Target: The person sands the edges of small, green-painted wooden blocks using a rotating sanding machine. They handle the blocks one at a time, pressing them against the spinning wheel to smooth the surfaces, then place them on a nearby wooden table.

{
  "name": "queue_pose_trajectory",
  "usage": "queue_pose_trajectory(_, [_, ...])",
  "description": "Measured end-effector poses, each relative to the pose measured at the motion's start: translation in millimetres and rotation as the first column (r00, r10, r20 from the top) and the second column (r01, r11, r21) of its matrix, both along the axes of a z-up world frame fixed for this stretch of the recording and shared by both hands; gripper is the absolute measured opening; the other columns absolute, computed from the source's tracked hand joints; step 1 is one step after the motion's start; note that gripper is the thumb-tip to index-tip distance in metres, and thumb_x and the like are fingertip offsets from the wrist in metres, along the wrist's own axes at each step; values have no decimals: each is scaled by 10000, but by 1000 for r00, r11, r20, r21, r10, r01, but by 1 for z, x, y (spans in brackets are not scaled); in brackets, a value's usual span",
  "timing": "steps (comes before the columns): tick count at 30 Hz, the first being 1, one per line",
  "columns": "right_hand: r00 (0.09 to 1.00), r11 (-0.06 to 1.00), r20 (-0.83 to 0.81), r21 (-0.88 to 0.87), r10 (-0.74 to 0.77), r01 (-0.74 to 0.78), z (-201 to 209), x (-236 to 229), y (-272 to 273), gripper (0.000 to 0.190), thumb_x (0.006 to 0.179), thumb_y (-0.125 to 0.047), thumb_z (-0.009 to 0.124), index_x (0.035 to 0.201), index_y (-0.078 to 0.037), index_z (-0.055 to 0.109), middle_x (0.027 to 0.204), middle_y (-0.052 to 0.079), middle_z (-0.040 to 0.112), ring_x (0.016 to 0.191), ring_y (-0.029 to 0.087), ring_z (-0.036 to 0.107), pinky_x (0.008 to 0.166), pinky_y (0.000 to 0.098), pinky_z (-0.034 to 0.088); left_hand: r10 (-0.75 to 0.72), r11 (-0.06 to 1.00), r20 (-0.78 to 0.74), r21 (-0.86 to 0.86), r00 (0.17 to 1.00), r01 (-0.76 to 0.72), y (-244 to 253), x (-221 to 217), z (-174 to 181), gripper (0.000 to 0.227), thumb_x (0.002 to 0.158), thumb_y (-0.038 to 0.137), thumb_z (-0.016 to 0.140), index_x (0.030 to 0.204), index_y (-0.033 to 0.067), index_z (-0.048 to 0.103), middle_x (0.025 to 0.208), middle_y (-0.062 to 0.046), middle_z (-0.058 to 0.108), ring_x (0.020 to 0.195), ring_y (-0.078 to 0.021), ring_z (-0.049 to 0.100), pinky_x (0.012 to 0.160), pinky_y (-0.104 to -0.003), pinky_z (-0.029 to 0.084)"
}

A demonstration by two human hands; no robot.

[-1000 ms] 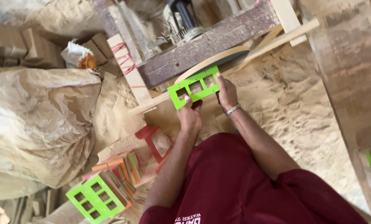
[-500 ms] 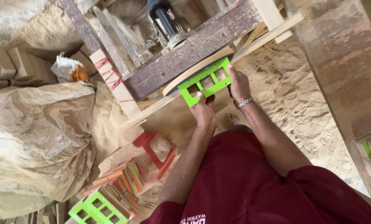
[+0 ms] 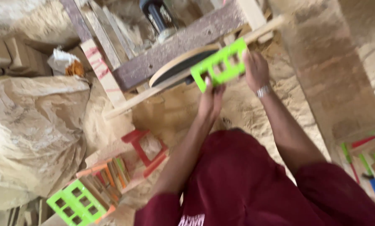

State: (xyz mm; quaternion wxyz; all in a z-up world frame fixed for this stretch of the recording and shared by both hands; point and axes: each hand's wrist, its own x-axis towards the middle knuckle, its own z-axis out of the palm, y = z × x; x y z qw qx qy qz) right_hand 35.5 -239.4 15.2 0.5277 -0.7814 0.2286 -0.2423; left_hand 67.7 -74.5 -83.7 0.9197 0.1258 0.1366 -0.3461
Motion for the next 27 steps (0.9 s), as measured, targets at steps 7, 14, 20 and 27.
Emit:
queue_pose_trajectory(7, [916, 713, -170, -582, 362, -390, 70, -62, 35, 543, 880, -543, 804, 1039, -50, 642, 838, 87, 706, 704, 226, 698, 619, 355, 567, -485, 580, 730, 680, 481, -448, 112, -44, 40, 758, 941, 175, 734, 1515, -4, 272, 1479, -126, 398, 1365, -229, 395, 1131, -393, 341])
queue_pose_trajectory(14, [873, 878, -104, 114, 476, -465, 44, -41, 81, 574, 905, -521, 741, 1184, -33, 629, 990, 89, 701, 853, 134, 668, 740, 297, 579, -347, 793, 585, 600, 733, -103, 116, -37, 77, 352, 1092, 233, 535, 1384, 40, 492, 1292, -69, 585, 1200, -164, 552, 1060, -332, 470])
queue_pose_trajectory(20, [831, 880, -310, 279, 462, -386, -43, -8, 135, 636, 1055, -565, 425, 1296, 0, 594, 1248, 161, 640, 1149, 224, 601, 987, 406, 479, -220, 621, 224, 782, 949, -41, 115, -16, 65, 341, 1104, 277, 424, 1303, 29, 546, 1141, -82, 620, 1002, -170, 587, 863, -358, 534])
queue_pose_trajectory(27, [814, 910, -409, 148, 413, -387, -72, 51, 156, 721, 1062, -590, 326, 1122, 35, 679, 1105, 223, 723, 1053, 329, 675, 953, 416, 495, -204, 701, 38, 703, 978, 119, 141, 40, 60, 364, 1085, 269, 383, 1209, -14, 575, 1059, -148, 674, 881, -244, 671, 763, -410, 598])
